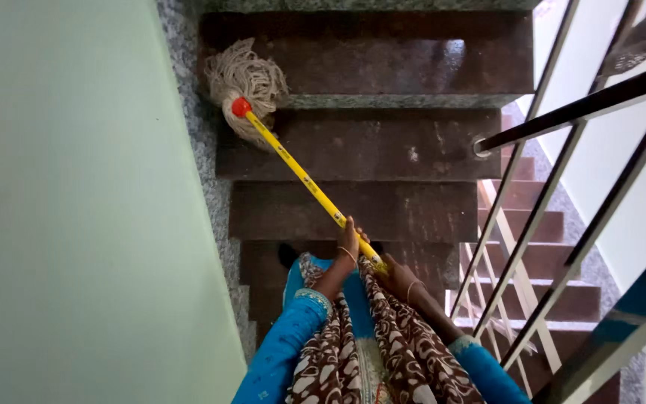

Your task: The person mops the steps of a stone staircase using a mop with a yellow handle, moving the mop head across the surface of each step.

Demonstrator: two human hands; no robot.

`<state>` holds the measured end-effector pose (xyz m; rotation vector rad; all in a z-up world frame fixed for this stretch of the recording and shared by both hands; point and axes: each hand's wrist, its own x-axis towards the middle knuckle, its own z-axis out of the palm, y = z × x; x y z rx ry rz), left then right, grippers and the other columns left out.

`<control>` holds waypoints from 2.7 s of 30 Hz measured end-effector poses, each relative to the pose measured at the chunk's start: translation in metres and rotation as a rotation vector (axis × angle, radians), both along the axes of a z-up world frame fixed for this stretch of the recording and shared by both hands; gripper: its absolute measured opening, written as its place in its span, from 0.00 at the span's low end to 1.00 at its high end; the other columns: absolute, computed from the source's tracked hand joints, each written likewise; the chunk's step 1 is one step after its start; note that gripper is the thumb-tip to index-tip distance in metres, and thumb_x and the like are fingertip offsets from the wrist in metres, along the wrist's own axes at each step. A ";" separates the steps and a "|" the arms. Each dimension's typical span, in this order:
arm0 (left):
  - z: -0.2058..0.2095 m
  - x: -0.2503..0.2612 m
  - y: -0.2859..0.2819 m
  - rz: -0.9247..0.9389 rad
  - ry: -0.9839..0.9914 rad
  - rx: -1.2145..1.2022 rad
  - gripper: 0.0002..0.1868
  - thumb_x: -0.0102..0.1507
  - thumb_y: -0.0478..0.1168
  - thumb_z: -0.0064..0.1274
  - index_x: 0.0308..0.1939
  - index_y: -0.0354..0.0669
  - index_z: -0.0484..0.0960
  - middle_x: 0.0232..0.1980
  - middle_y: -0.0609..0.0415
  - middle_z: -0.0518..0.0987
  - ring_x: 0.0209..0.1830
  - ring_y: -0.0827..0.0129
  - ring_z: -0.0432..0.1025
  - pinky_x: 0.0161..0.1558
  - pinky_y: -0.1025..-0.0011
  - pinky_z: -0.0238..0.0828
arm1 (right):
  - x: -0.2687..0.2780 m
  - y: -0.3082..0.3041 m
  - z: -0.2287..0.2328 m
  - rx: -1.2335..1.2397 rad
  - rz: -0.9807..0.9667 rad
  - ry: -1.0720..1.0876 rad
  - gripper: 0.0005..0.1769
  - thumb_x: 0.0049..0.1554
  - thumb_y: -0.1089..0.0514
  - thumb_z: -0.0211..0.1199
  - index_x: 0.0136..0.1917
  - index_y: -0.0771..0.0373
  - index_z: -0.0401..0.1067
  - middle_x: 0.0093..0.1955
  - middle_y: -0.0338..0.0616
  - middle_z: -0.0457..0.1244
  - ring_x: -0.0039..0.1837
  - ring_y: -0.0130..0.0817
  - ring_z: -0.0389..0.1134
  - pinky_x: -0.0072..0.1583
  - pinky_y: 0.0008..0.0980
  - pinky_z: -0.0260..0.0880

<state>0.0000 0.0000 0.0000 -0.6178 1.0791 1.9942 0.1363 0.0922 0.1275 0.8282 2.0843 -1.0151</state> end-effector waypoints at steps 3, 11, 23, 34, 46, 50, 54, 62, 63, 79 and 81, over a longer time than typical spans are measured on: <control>0.005 -0.004 -0.008 0.007 0.183 0.012 0.24 0.71 0.62 0.48 0.38 0.45 0.66 0.28 0.57 0.69 0.22 0.67 0.71 0.28 0.65 0.73 | 0.005 -0.002 -0.007 -0.048 0.013 0.079 0.36 0.60 0.43 0.60 0.76 0.58 0.56 0.45 0.56 0.71 0.43 0.46 0.74 0.45 0.45 0.75; 0.046 0.011 0.004 -0.049 0.077 0.130 0.16 0.68 0.55 0.51 0.49 0.50 0.68 0.31 0.58 0.70 0.23 0.70 0.70 0.27 0.65 0.72 | 0.037 0.003 -0.027 0.044 -0.055 0.297 0.36 0.59 0.45 0.61 0.75 0.59 0.56 0.45 0.62 0.70 0.43 0.53 0.74 0.44 0.49 0.74; -0.025 -0.207 -0.019 -0.144 0.221 -0.077 0.31 0.69 0.69 0.43 0.32 0.46 0.68 0.20 0.53 0.70 0.15 0.63 0.70 0.21 0.65 0.70 | -0.199 -0.048 -0.039 0.091 0.093 0.038 0.34 0.64 0.43 0.56 0.74 0.65 0.52 0.51 0.68 0.69 0.54 0.66 0.70 0.51 0.58 0.70; -0.022 -0.137 -0.020 -0.271 0.025 0.093 0.27 0.67 0.69 0.46 0.33 0.52 0.67 0.22 0.56 0.67 0.19 0.60 0.71 0.26 0.59 0.72 | -0.127 -0.055 -0.017 0.078 -0.051 -0.051 0.46 0.63 0.37 0.56 0.83 0.61 0.42 0.57 0.72 0.66 0.61 0.65 0.69 0.59 0.53 0.70; 0.070 -0.213 0.018 -0.221 0.083 0.051 0.34 0.68 0.71 0.42 0.33 0.42 0.70 0.22 0.48 0.74 0.20 0.57 0.74 0.28 0.58 0.77 | -0.183 -0.005 -0.106 0.155 0.209 0.059 0.50 0.52 0.47 0.67 0.78 0.63 0.45 0.56 0.66 0.67 0.58 0.62 0.70 0.51 0.53 0.72; 0.100 -0.253 0.028 -0.219 -0.105 -0.030 0.31 0.68 0.71 0.42 0.34 0.45 0.70 0.24 0.49 0.74 0.22 0.58 0.74 0.31 0.58 0.79 | -0.222 0.014 -0.099 0.144 -0.013 0.023 0.33 0.61 0.39 0.59 0.72 0.56 0.60 0.54 0.62 0.70 0.55 0.61 0.72 0.51 0.56 0.72; 0.082 -0.199 0.060 -0.157 -0.041 0.018 0.29 0.68 0.70 0.43 0.32 0.50 0.69 0.22 0.54 0.70 0.19 0.61 0.70 0.27 0.58 0.74 | -0.162 0.049 -0.085 0.212 0.042 0.024 0.33 0.60 0.40 0.60 0.72 0.57 0.59 0.49 0.66 0.68 0.54 0.67 0.70 0.51 0.60 0.70; -0.002 0.003 0.078 -0.337 -0.051 0.056 0.28 0.65 0.69 0.47 0.33 0.48 0.70 0.23 0.49 0.74 0.20 0.58 0.73 0.27 0.59 0.74 | 0.017 0.043 -0.026 0.110 0.009 0.096 0.28 0.61 0.46 0.58 0.68 0.61 0.57 0.47 0.66 0.68 0.51 0.68 0.70 0.49 0.60 0.69; -0.010 0.005 0.075 -0.301 -0.025 0.066 0.26 0.65 0.67 0.48 0.34 0.49 0.70 0.24 0.51 0.72 0.19 0.58 0.72 0.26 0.58 0.74 | 0.004 0.040 -0.028 0.114 0.015 0.096 0.27 0.62 0.46 0.58 0.67 0.61 0.56 0.47 0.66 0.68 0.51 0.68 0.70 0.49 0.59 0.69; -0.015 -0.120 0.075 -0.144 0.157 -0.095 0.36 0.72 0.70 0.40 0.29 0.40 0.70 0.18 0.54 0.72 0.13 0.65 0.68 0.21 0.67 0.70 | -0.111 0.026 -0.080 0.130 0.011 0.111 0.22 0.65 0.51 0.53 0.68 0.62 0.58 0.50 0.67 0.68 0.53 0.66 0.70 0.49 0.58 0.70; -0.009 -0.065 0.081 -0.231 0.178 -0.061 0.42 0.74 0.72 0.36 0.26 0.36 0.70 0.17 0.52 0.72 0.13 0.65 0.68 0.21 0.68 0.70 | -0.051 0.036 -0.050 0.093 -0.035 0.064 0.25 0.63 0.48 0.55 0.69 0.61 0.57 0.51 0.66 0.67 0.52 0.66 0.71 0.50 0.58 0.70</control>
